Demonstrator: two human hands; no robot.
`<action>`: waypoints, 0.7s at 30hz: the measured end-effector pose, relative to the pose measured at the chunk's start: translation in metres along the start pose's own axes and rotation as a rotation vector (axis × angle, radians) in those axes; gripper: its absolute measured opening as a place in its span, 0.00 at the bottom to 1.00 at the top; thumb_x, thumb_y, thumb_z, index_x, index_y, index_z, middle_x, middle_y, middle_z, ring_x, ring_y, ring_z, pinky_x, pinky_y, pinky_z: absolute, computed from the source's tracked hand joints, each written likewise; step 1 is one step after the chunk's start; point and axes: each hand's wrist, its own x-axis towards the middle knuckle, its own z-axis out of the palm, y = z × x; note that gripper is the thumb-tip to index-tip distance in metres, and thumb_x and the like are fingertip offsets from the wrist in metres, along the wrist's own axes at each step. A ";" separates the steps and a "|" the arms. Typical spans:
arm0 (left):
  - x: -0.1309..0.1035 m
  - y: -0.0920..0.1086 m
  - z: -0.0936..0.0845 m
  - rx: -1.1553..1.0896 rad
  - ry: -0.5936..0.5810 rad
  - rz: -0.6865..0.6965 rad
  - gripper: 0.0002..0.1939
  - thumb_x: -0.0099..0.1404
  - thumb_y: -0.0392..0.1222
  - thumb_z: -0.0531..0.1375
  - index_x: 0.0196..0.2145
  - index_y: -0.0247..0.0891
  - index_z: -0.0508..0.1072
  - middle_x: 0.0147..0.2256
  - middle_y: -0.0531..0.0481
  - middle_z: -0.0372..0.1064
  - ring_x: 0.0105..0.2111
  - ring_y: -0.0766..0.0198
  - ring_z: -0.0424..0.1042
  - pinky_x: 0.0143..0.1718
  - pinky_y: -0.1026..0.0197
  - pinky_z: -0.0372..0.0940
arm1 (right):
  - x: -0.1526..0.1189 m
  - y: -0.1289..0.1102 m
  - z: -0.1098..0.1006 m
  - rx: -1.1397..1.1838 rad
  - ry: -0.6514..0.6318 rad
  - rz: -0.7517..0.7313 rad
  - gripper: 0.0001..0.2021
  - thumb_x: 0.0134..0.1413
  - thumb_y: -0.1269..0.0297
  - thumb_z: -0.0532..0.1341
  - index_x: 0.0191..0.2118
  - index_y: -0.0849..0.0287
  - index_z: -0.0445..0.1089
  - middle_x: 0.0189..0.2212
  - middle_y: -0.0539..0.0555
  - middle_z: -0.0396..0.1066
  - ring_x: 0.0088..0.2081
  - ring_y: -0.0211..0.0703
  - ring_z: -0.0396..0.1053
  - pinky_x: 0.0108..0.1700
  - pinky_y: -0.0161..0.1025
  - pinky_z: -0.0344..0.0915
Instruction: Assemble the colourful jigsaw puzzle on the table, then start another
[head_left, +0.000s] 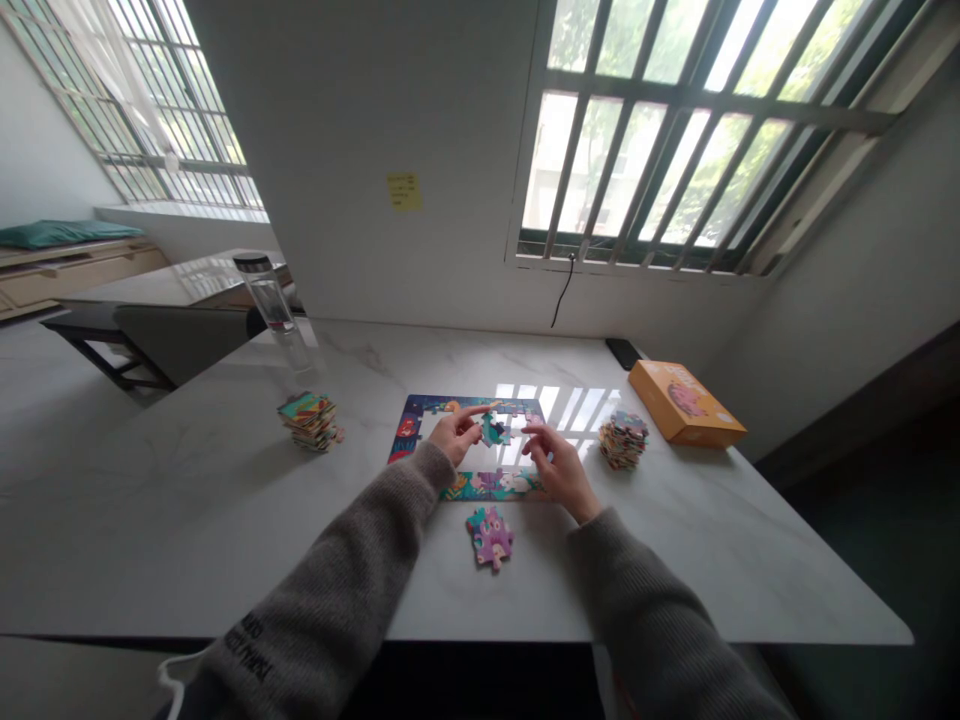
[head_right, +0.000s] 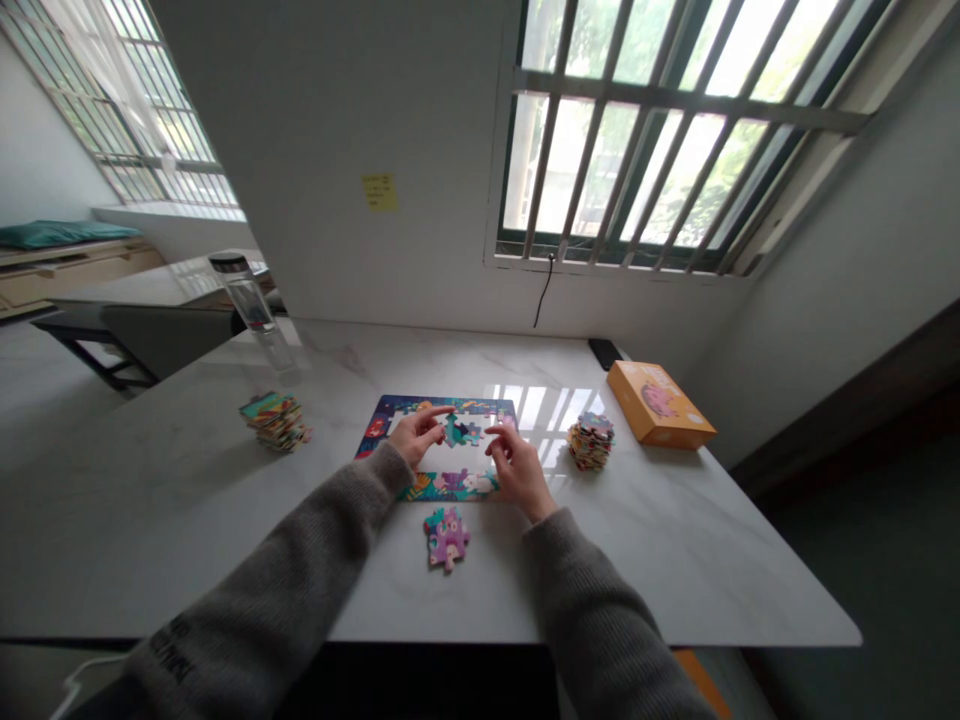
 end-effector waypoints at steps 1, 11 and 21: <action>0.002 -0.001 -0.002 -0.007 0.025 -0.006 0.21 0.63 0.43 0.61 0.53 0.34 0.75 0.25 0.54 0.66 0.26 0.66 0.69 0.33 0.62 0.65 | -0.001 -0.001 0.001 -0.028 -0.019 -0.020 0.12 0.63 0.63 0.54 0.46 0.58 0.72 0.28 0.51 0.74 0.28 0.40 0.67 0.34 0.37 0.64; 0.008 -0.017 -0.033 0.564 0.164 -0.128 0.05 0.58 0.42 0.64 0.33 0.40 0.78 0.24 0.52 0.73 0.26 0.62 0.70 0.31 0.61 0.61 | -0.002 0.002 0.003 -0.152 -0.062 -0.123 0.11 0.62 0.68 0.54 0.45 0.56 0.73 0.29 0.51 0.73 0.32 0.42 0.70 0.38 0.39 0.64; 0.000 0.008 -0.052 0.974 -0.086 -0.076 0.12 0.66 0.46 0.58 0.28 0.42 0.77 0.25 0.48 0.73 0.30 0.56 0.71 0.39 0.56 0.59 | -0.002 0.003 0.002 -0.173 -0.075 -0.118 0.12 0.61 0.69 0.55 0.45 0.56 0.73 0.29 0.51 0.73 0.32 0.42 0.69 0.38 0.39 0.64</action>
